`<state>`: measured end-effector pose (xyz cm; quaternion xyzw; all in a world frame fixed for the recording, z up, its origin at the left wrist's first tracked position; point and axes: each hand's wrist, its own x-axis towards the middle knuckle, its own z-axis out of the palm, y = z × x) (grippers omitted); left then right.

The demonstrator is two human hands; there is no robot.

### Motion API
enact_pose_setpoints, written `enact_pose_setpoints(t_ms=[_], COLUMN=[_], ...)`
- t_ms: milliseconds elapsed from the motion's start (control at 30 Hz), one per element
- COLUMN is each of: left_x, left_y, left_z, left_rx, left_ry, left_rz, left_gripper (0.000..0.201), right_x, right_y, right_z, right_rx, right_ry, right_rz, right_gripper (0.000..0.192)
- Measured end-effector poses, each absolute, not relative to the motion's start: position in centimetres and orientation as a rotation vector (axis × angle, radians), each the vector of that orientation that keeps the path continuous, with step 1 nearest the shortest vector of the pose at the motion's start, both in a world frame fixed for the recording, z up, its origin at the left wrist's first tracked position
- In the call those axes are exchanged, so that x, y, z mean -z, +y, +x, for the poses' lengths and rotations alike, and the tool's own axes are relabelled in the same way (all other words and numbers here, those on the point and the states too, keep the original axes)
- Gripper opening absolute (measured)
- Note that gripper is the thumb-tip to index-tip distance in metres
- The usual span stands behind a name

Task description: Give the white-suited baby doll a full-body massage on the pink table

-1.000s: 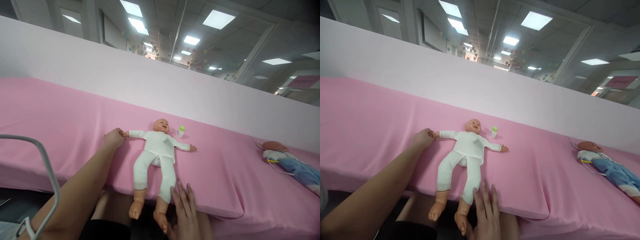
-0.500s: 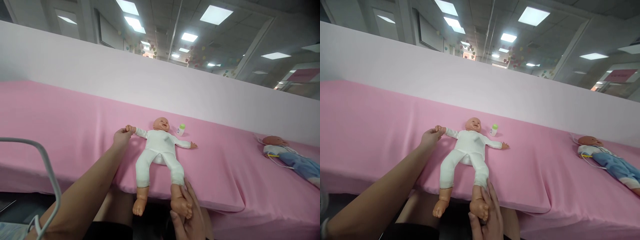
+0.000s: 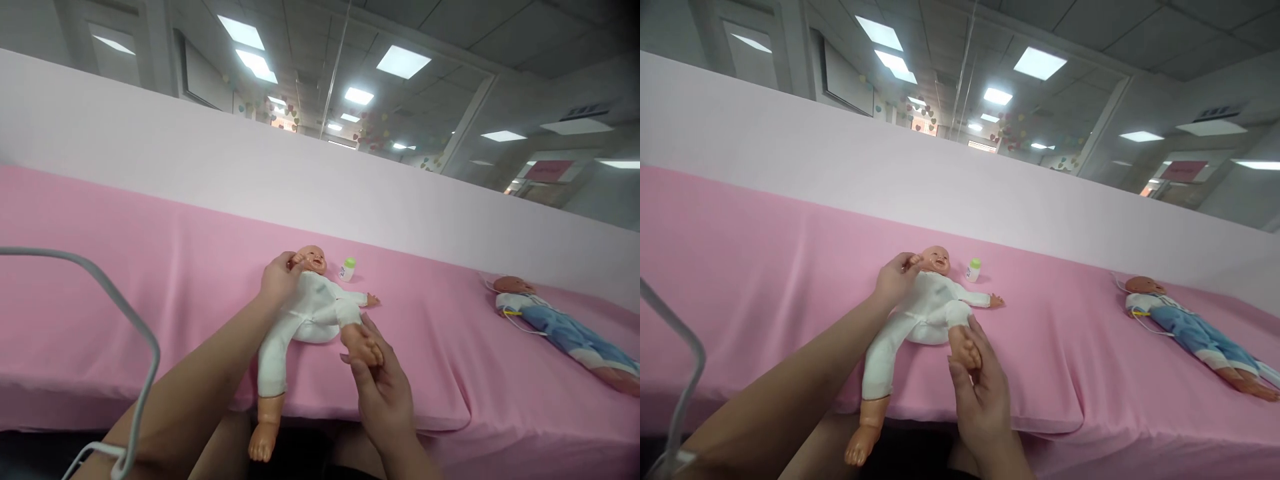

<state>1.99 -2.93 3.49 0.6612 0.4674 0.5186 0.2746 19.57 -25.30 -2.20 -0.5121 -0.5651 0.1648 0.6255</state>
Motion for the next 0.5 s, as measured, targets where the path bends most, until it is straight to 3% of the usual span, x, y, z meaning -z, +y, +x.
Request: enact_pose_setpoints(t_ms=[200, 367, 500], left_x=[-2.7, -1.8, -1.4], left_y=[-3.6, -3.5, -3.4], left_z=[3.4, 3.2, 3.2], left_rx=[-0.904, -0.846, -0.858], left_ry=[1.178, 1.211, 1.319], left_rz=[2.582, 2.643, 2.52], left_gripper=[0.012, 0.009, 0.008], right_x=[-0.4, -0.6, -0.6], right_y=[-18.9, -15.0, -13.8], right_z=[20.2, 20.2, 19.4], right_rx=[-0.568, -0.545, -0.577], right_ry=[-1.299, -1.361, -1.361], right_rz=[-1.244, -1.262, -1.255], right_gripper=[0.062, 0.048, 0.052])
